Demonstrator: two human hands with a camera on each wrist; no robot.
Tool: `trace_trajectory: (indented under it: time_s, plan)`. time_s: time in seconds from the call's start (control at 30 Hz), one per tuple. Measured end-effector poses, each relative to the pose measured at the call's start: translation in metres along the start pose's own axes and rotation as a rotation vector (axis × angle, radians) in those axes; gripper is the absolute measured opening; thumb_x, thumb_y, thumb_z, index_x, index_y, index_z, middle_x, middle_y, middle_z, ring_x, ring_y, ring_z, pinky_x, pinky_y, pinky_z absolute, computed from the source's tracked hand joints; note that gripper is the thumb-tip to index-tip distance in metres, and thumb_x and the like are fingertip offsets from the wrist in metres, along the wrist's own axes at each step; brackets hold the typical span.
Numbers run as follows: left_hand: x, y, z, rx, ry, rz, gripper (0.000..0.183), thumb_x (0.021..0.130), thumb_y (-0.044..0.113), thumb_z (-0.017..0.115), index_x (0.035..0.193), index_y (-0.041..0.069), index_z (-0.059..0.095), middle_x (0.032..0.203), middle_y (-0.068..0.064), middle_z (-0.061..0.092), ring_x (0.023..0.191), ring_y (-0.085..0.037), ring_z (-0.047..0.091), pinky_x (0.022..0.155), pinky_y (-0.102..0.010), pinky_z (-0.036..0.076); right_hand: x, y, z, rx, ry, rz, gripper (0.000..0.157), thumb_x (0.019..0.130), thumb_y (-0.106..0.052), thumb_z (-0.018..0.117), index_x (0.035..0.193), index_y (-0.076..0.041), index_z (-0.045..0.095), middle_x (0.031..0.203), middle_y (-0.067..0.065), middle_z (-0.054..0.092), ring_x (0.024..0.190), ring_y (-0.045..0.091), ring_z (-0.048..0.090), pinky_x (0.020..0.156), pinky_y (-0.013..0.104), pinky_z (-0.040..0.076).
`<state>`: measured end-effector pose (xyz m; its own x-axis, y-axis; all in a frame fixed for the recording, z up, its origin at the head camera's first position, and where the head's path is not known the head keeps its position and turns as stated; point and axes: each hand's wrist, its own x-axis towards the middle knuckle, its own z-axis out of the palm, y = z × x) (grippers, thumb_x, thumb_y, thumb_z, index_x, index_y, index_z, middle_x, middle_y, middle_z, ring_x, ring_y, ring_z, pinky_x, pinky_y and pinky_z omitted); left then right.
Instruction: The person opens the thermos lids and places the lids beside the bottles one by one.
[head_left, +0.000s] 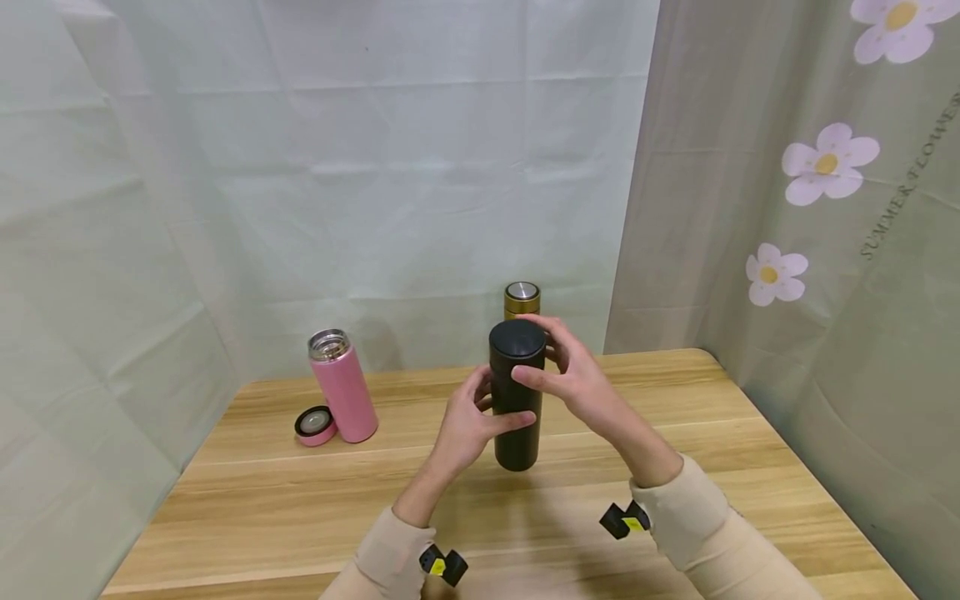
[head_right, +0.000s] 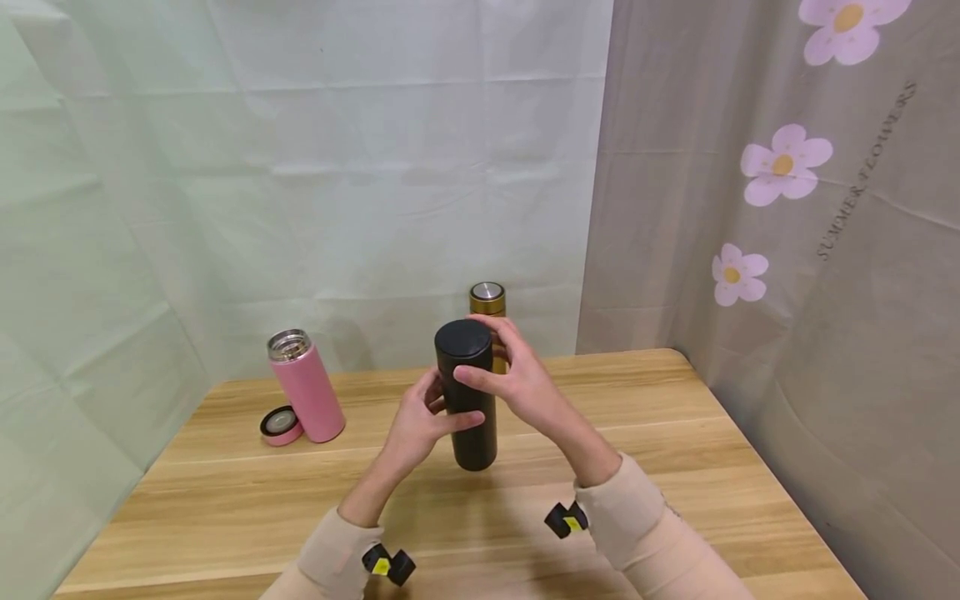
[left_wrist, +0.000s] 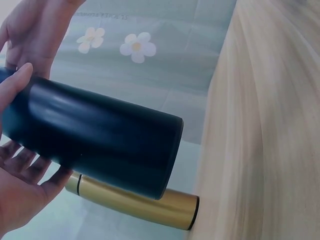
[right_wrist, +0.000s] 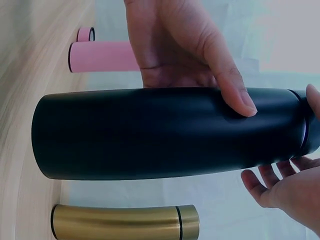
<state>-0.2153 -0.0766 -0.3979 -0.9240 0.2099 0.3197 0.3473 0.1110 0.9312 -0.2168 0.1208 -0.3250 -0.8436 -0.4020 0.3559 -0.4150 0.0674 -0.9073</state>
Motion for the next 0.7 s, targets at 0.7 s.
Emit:
trace_trajectory:
  time_s: [0.7]
  plan:
    - [-0.001,-0.0001,0.0001,0.017,-0.008,-0.002,0.07,0.08,0.028,0.093,0.141,0.02,0.059,0.131,-0.001,0.067,0.121,-0.023,0.064,0.111,-0.056,0.045,0.0,-0.0023,0.0046,0.018,0.018,0.073,0.079,0.088,-0.038,0.085,0.152,-0.023,0.042,0.142,0.012,0.052,0.133,0.038,0.051,0.103,0.064,0.046]
